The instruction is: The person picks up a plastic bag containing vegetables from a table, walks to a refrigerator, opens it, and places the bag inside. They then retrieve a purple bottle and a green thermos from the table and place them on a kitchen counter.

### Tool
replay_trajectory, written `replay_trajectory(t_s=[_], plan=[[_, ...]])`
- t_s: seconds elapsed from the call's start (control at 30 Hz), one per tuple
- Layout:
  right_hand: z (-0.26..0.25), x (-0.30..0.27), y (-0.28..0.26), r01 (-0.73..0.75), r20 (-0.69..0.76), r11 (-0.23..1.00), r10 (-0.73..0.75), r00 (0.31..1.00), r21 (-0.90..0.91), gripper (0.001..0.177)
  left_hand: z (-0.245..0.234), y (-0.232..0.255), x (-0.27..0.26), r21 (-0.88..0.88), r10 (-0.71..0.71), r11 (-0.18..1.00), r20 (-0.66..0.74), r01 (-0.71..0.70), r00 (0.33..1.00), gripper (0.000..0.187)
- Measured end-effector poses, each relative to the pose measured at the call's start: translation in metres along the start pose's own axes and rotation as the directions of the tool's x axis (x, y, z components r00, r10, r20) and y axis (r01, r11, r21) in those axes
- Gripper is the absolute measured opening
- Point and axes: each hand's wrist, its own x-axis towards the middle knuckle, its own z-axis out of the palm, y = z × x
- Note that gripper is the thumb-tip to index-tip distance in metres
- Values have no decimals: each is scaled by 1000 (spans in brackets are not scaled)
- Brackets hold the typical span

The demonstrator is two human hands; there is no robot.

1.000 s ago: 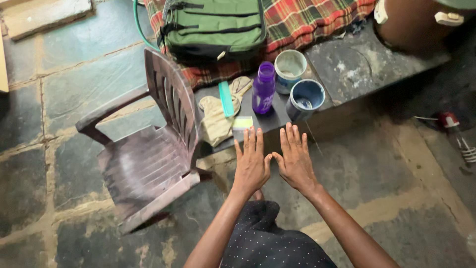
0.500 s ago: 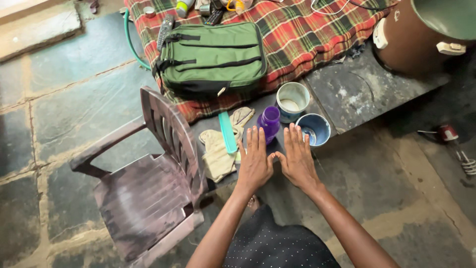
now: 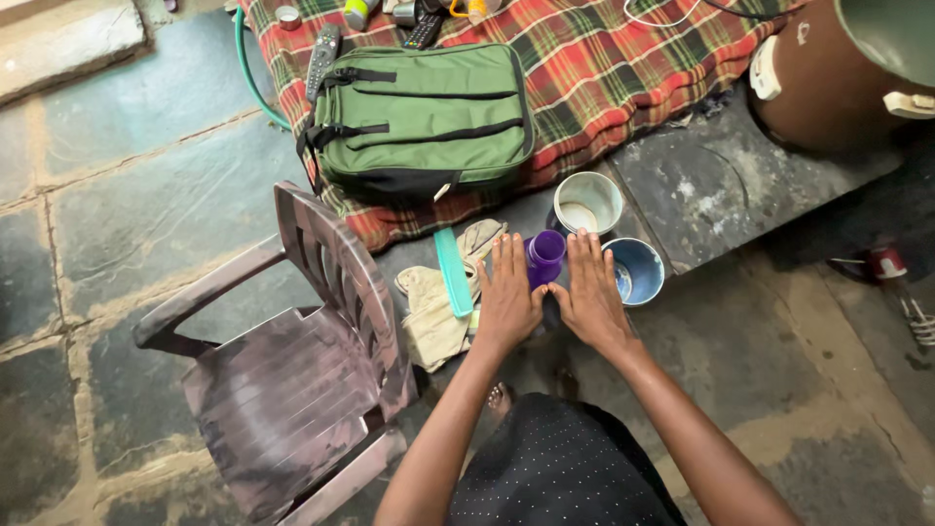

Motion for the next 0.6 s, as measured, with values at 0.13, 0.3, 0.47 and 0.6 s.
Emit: replay_trajectory(t_s=[0.13,0.3,0.47,0.6], plan=[[9,5,7,4,34,1000,-5,999,9,87,5,-4,4,11,-14,1000,11,13,1000,96],[16,16,16,-8,107,998,1,994,68,92,8,-6,9,2,-47,999,20,47,999,97],[20,26,26,-27,172,992,5,985,125,96,17,-6,16,15,-75,997,35,74,997,98],[21,31,36,-46,242,981,-1,970,189,96,23,-5,16,-27,-110,993,28,111,994,98]])
